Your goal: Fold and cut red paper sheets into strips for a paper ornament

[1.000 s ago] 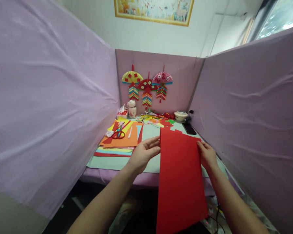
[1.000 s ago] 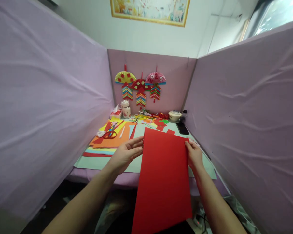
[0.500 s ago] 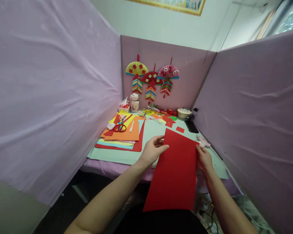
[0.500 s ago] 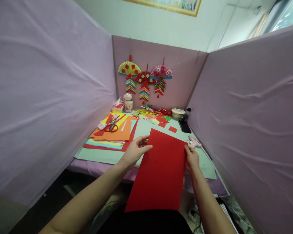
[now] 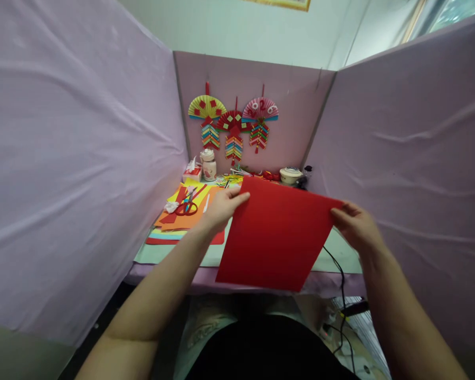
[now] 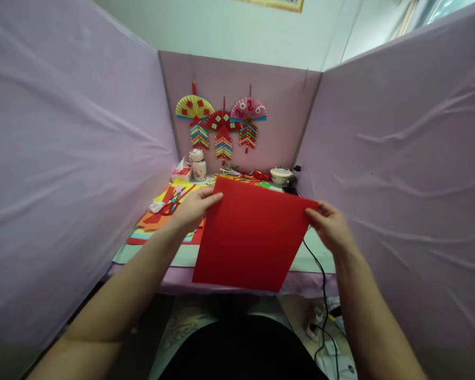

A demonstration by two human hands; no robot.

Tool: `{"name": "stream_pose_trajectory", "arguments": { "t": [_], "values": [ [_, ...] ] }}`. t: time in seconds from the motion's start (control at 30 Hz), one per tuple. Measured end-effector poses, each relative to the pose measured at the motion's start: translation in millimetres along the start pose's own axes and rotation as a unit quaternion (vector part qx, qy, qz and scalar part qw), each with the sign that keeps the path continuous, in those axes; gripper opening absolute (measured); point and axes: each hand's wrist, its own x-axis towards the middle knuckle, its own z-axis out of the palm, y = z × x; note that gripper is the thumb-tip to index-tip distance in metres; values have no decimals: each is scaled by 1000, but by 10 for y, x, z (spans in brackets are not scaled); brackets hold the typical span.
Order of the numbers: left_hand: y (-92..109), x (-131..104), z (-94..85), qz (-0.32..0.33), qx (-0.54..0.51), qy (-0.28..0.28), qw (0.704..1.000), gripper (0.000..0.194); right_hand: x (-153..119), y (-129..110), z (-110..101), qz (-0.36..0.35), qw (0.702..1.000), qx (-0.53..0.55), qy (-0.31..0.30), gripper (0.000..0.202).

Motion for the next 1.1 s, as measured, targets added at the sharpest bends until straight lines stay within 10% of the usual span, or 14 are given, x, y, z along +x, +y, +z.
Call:
{"name": "stream_pose_trajectory", "arguments": {
  "t": [0.13, 0.27, 0.47, 0.6, 0.73, 0.87, 1.1],
  "values": [
    [571, -27, 84, 178, 73, -12, 981, 22, 5, -628, 142, -273, 959, 6, 80, 22],
    [696, -228, 45, 264, 187, 13, 946, 12, -198, -698, 115, -366, 922, -95, 85, 16],
    [-265, -330, -381, 320, 406, -84, 852, 28, -482, 246, -211, -273, 902, -327, -70, 9],
    [-1059, -430, -644, 258, 534, -93, 800, 29, -658, 957, -264, -179, 923, -322, -111, 17],
    [-1376, -553, -762, 183, 608, -90, 767, 33, -762, 1257, -254, -146, 925, -322, -139, 31],
    [-1319, -598, -499, 185, 604, -41, 774, 33, -861, 1273, -304, -150, 919, -356, -79, 42],
    [-1565, -518, 431, 90, 642, -166, 743, 77, -1026, 1248, -258, -72, 933, -343, 76, 25]
  ]
}}
